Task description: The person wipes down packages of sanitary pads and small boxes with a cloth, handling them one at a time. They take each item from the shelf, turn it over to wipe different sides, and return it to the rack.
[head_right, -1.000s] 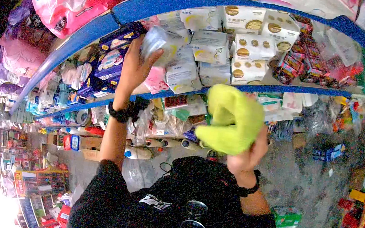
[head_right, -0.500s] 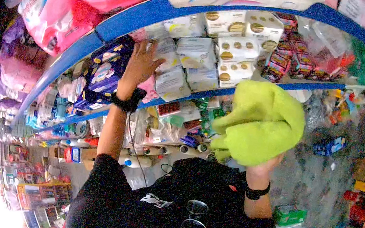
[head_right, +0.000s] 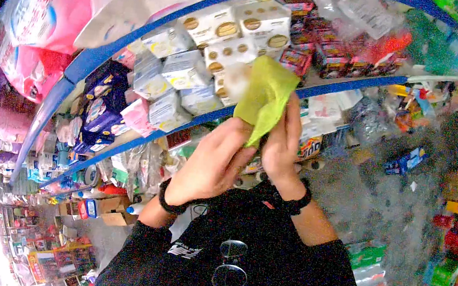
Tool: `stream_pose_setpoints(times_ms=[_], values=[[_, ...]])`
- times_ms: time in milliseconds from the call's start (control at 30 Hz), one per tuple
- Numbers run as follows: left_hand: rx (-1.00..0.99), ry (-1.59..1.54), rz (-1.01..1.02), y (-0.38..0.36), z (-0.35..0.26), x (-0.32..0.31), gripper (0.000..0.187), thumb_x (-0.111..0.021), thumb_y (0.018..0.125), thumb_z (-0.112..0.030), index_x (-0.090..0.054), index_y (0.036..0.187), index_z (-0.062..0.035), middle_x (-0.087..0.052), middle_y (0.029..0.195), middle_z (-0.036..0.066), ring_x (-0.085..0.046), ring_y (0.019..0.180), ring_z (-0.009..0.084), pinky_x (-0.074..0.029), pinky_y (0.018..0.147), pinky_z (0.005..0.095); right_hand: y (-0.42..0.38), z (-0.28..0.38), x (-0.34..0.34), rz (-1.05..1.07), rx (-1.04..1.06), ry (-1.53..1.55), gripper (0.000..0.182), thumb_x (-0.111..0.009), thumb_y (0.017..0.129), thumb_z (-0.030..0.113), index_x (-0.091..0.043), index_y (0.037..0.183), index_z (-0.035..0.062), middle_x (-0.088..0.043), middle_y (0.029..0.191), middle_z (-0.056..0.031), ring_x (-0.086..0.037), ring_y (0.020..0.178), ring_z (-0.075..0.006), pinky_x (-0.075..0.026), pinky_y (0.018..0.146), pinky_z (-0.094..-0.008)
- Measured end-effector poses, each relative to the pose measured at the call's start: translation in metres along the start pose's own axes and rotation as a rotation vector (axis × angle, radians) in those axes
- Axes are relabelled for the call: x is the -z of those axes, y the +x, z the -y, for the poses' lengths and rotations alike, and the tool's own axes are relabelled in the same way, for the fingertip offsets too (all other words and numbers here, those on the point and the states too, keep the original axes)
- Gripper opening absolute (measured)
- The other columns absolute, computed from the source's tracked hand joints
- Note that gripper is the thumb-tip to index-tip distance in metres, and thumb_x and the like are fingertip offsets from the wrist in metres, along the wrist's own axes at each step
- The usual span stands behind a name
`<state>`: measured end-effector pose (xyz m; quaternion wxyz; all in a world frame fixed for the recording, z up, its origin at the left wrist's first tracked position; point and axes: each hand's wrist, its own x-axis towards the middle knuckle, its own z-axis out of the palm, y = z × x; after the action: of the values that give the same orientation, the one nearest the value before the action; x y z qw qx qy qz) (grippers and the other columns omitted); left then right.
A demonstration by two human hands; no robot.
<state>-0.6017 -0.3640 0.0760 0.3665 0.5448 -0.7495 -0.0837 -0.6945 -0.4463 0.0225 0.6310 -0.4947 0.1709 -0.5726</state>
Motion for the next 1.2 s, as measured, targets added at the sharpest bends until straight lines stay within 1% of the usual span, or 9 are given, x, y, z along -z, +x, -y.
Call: stream_pose_setpoints(times_ms=[233, 300, 367, 467, 533, 967, 1100, 1133, 1200], values=[[0.411, -0.332, -0.528, 0.077, -0.011, -0.023, 0.01, -0.046, 0.086, -0.008, -0.047, 0.09, 0.0014, -0.051, 0.066, 0.015, -0.052, 0.061, 0.0258, -0.042, 0.059, 0.0322, 0.038, 0.022, 0.07, 0.444, 0.209, -0.73, 0.03, -0.05, 0.085, 0.014, -0.05, 0.11, -0.0022, -0.055, 0.107, -0.0202, -0.052, 0.101, -0.0357, -0.041, 0.088, -0.0382], [0.509, -0.37, -0.419, 0.102, -0.02, -0.033, 0.012, -0.047, 0.088, -0.011, -0.049, 0.09, 0.0008, -0.052, 0.066, 0.016, -0.051, 0.058, 0.0237, -0.042, 0.055, 0.0321, 0.045, 0.028, 0.094, 0.529, 0.243, -0.846, 0.028, -0.053, 0.082, 0.012, -0.051, 0.107, -0.002, -0.056, 0.104, -0.0195, -0.053, 0.099, -0.036, -0.041, 0.087, -0.0389], [0.459, -0.29, -0.3, 0.122, -0.038, -0.046, 0.013, -0.049, 0.087, -0.012, -0.049, 0.09, 0.0004, -0.053, 0.066, 0.018, -0.053, 0.058, 0.0259, -0.042, 0.054, 0.0338, 0.053, 0.034, 0.117, 0.739, -0.167, -0.876, 0.029, -0.058, 0.076, 0.009, -0.052, 0.103, -0.0006, -0.057, 0.099, -0.0171, -0.054, 0.095, -0.0345, -0.043, 0.083, -0.0394], [0.257, -0.142, -0.002, 0.139, -0.059, -0.08, 0.015, -0.052, 0.086, -0.014, -0.05, 0.093, 0.0001, -0.058, 0.077, 0.016, -0.058, 0.069, 0.0265, -0.045, 0.062, 0.0349, 0.06, 0.034, 0.15, 0.75, -0.042, -0.629, 0.036, -0.062, 0.074, 0.012, -0.052, 0.107, 0.0021, -0.056, 0.104, -0.0154, -0.053, 0.097, -0.0311, -0.042, 0.085, -0.0379], [0.228, -0.167, 0.018, 0.144, -0.08, -0.109, 0.018, -0.054, 0.084, -0.014, -0.047, 0.093, 0.0011, -0.055, 0.064, 0.022, -0.056, 0.063, 0.0402, -0.044, 0.052, 0.0441, 0.057, 0.051, 0.163, 0.482, -0.277, -0.136, 0.049, -0.067, 0.07, 0.017, -0.049, 0.113, 0.0028, -0.054, 0.107, -0.0134, -0.051, 0.099, -0.0267, -0.041, 0.087, -0.0366], [-0.04, -0.339, 0.385, 0.158, -0.141, -0.158, 0.031, -0.057, 0.082, -0.019, -0.05, 0.104, 0.0028, -0.056, 0.08, 0.017, -0.058, 0.066, 0.0333, -0.049, 0.058, 0.0382, 0.068, 0.054, 0.24, 0.257, -0.392, 0.099, 0.051, -0.066, 0.071, 0.017, -0.046, 0.115, 0.0021, -0.051, 0.11, -0.0133, -0.049, 0.102, -0.0255, -0.039, 0.089, -0.0362], [-0.2, 0.111, 0.097, 0.168, -0.085, -0.108, 0.021, -0.057, 0.081, -0.016, -0.058, 0.095, -0.001, -0.059, 0.09, 0.014, -0.057, 0.08, 0.0317, -0.047, 0.069, 0.038, 0.071, 0.053, 0.256, 0.225, -0.417, 0.15, 0.051, -0.066, 0.072, 0.017, -0.045, 0.116, 0.0018, -0.051, 0.111, -0.0133, -0.049, 0.102, -0.0252, -0.039, 0.089, -0.0361], [0.253, 0.042, -0.12, 0.176, -0.084, -0.088, 0.015, -0.054, 0.082, -0.013, -0.058, 0.089, -0.0001, -0.06, 0.089, 0.015, -0.058, 0.079, 0.0308, -0.047, 0.068, 0.0371, 0.072, 0.052, 0.258, 0.221, -0.426, 0.162, 0.052, -0.066, 0.072, 0.017, -0.044, 0.116, 0.0018, -0.051, 0.111, -0.0133, -0.049, 0.103, -0.0251, -0.039, 0.089, -0.036], [0.43, 0.348, -0.463, 0.185, -0.022, -0.064, 0.02, -0.055, 0.082, -0.014, -0.055, 0.094, 0.0016, -0.058, 0.085, 0.018, -0.058, 0.079, 0.033, -0.045, 0.07, 0.0386, 0.074, 0.053, 0.264, 0.22, -0.434, 0.168, 0.052, -0.066, 0.072, 0.017, -0.044, 0.117, 0.0017, -0.05, 0.111, -0.0133, -0.049, 0.103, -0.0249, -0.039, 0.09, -0.036]])
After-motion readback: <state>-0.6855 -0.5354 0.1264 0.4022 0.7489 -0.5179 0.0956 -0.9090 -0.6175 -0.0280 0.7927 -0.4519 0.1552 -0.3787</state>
